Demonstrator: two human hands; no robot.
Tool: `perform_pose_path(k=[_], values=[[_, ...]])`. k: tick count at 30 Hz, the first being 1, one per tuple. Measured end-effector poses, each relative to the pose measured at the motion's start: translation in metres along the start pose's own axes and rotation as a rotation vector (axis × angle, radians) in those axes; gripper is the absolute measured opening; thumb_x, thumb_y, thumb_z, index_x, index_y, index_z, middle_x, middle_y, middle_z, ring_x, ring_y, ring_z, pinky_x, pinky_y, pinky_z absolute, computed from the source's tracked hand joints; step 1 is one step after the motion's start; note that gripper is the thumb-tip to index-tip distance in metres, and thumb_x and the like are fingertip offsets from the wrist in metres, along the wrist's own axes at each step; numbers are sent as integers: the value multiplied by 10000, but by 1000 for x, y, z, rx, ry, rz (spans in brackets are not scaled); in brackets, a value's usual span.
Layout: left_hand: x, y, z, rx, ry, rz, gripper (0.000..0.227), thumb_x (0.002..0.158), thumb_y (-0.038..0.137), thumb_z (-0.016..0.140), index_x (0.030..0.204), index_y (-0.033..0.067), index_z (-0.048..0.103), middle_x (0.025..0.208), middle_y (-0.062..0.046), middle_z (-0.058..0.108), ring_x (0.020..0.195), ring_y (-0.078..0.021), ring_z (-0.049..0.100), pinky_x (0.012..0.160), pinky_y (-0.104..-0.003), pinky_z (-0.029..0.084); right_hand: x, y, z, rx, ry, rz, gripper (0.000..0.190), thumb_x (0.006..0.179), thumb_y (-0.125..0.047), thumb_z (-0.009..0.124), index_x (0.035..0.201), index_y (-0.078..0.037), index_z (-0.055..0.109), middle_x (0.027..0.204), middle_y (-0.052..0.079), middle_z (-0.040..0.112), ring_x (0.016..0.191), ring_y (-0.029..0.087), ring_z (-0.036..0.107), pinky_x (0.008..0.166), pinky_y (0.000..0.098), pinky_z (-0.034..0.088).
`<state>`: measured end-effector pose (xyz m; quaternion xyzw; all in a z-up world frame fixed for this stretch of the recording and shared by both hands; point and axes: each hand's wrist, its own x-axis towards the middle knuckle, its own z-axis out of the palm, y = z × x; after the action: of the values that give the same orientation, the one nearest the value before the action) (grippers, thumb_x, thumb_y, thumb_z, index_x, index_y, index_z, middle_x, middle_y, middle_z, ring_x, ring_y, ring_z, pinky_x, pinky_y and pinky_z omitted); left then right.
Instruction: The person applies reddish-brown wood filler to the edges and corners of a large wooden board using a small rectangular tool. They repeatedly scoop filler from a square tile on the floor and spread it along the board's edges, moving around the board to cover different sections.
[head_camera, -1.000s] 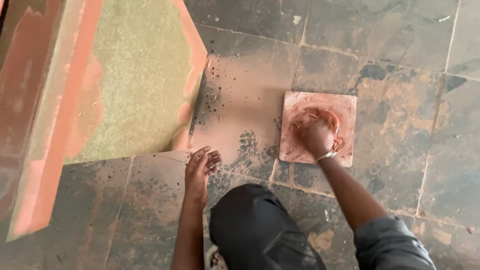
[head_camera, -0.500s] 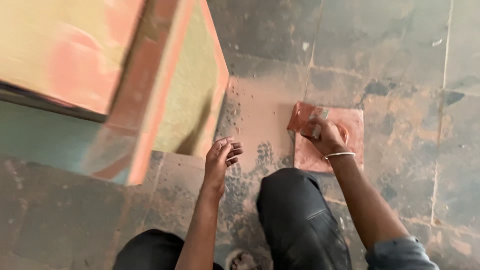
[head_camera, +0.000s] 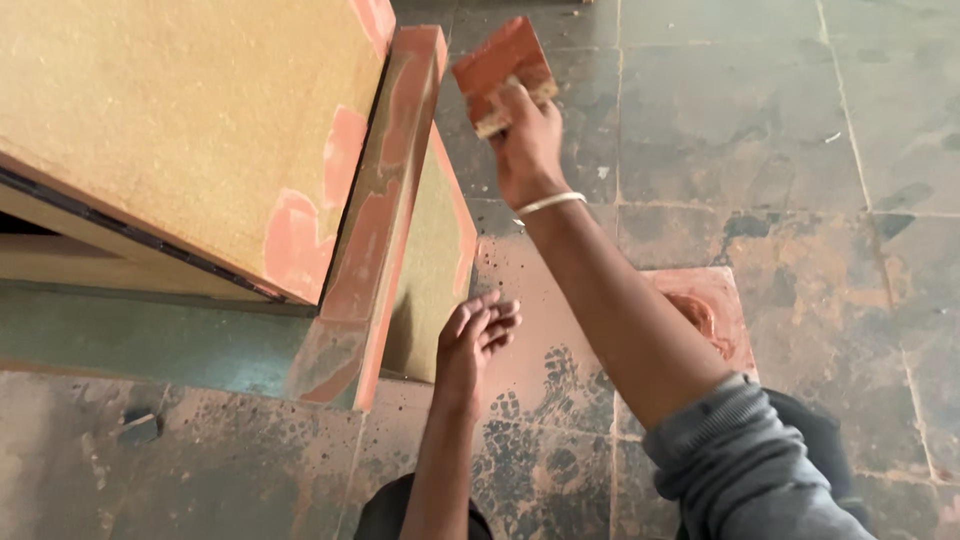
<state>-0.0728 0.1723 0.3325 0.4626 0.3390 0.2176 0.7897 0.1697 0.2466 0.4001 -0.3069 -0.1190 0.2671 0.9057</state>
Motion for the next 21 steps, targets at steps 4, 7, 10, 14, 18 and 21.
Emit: perform_pose_path(k=[4, 7, 10, 14, 18, 21], values=[[-2, 10, 9, -75, -12, 67, 432, 1001, 203, 462, 1354, -34, 537, 1188, -161, 695, 1082, -242, 672, 927, -359, 499, 1, 37, 18, -152, 121, -162, 80, 989, -126, 626, 998, -47, 641, 853, 9, 622, 734, 116, 535, 621, 317, 469], [-3, 10, 12, -89, 8, 70, 438, 1005, 211, 459, 1356, -38, 543, 1193, -170, 684, 1084, -249, 654, 926, -369, 490, -12, 53, 24, -395, 148, -177, 100, 989, -87, 578, 968, -34, 660, 784, -18, 571, 676, 107, 474, 568, 304, 413], [2, 10, 11, -122, 55, 49, 439, 1018, 223, 433, 1362, -27, 540, 1227, -161, 663, 1093, -236, 623, 951, -372, 479, -28, 66, 36, -649, 113, -350, 112, 994, -61, 582, 987, 25, 655, 820, 39, 647, 736, 120, 536, 639, 343, 490], [17, 2, 4, -259, 116, 31, 465, 1042, 262, 377, 1388, -25, 495, 1343, -191, 603, 1189, -257, 600, 1060, -410, 464, -46, 67, 37, -984, -36, -390, 238, 984, -79, 529, 1121, 56, 667, 1036, 237, 739, 970, 336, 710, 832, 464, 550], [34, -3, -1, -438, -1, 16, 577, 1051, 329, 321, 1470, -47, 446, 1431, -248, 513, 1290, -316, 537, 1151, -476, 429, -56, 40, 14, -1542, -339, -6, 268, 1009, -195, 561, 1035, 39, 688, 1039, 340, 685, 1042, 481, 662, 900, 529, 526], [52, 1, 10, -652, -78, -56, 622, 1037, 390, 325, 1495, -29, 367, 1471, -229, 493, 1365, -352, 497, 1157, -500, 404, -42, 23, -9, -1465, -340, -308, 399, 871, -118, 511, 1218, -49, 696, 1034, 277, 701, 909, 459, 683, 799, 530, 529]])
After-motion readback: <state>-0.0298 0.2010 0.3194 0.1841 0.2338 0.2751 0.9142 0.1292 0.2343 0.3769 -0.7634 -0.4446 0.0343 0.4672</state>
